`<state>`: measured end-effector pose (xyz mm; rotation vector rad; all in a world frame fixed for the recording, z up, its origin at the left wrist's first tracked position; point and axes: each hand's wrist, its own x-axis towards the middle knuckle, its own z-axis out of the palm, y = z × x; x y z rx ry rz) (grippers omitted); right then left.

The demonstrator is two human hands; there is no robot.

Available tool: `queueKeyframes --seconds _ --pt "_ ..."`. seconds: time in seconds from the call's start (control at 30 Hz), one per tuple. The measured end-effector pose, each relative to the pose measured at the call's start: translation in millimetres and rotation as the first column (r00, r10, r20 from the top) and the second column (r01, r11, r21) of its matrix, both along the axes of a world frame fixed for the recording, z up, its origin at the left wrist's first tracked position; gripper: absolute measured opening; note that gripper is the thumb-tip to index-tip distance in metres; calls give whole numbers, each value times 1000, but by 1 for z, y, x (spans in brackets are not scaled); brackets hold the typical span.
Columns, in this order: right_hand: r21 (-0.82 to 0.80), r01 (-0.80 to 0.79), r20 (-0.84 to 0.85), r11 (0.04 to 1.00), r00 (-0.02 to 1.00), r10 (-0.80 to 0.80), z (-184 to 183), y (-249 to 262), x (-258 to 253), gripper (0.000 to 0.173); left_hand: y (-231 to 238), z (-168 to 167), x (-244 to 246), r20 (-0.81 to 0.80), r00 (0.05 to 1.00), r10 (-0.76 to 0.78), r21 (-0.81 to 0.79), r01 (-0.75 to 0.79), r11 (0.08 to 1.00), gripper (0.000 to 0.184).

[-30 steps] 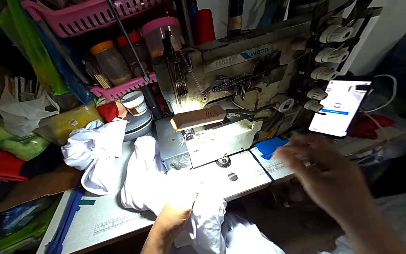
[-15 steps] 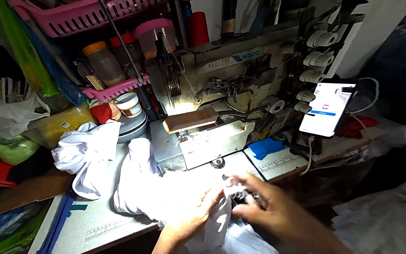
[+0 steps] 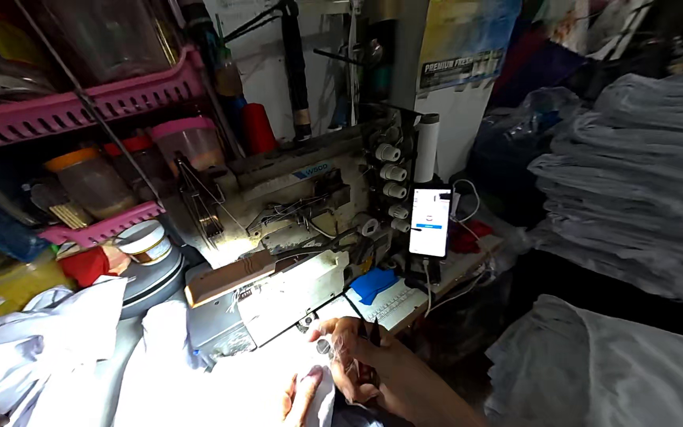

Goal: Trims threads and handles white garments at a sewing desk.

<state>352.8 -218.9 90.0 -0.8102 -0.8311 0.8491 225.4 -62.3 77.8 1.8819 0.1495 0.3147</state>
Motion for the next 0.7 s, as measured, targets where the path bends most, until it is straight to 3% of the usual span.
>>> queueKeyframes --seconds 0.07,0.2,0.3,0.37,0.47,0.53,0.6,0.63,0.7 --pt "55 -8 -136 998 991 16 3 7 -7 15 -5 -6 6 47 998 34 148 -40 988 29" --pt "-57 258 -228 965 937 -264 15 2 7 30 -2 6 1 6 997 77 305 -75 949 32" --pt "-136 298 -245 945 914 -323 15 -2 17 33 12 16 -2 60 998 14 428 -39 903 34" --pt "-158 318 -210 935 914 -346 14 -5 17 32 34 17 -7 108 994 -9 633 -61 772 35" --pt "-120 380 -239 917 886 -398 11 -17 26 31 59 27 -37 -85 993 86 783 14 622 43" --pt "-104 407 -271 908 867 -419 9 -22 33 34 65 43 -58 -230 968 101 779 121 616 40" --pt "-97 405 -299 909 859 -415 5 -25 36 35 62 66 -79 -329 944 -1 613 214 761 35" --pt "-90 399 -311 913 859 -406 3 -25 37 35 63 71 -89 -260 959 -115 502 236 832 31" --pt "-86 385 -334 919 858 -391 1 -24 35 35 73 61 -99 85 928 -364 169 346 923 26"
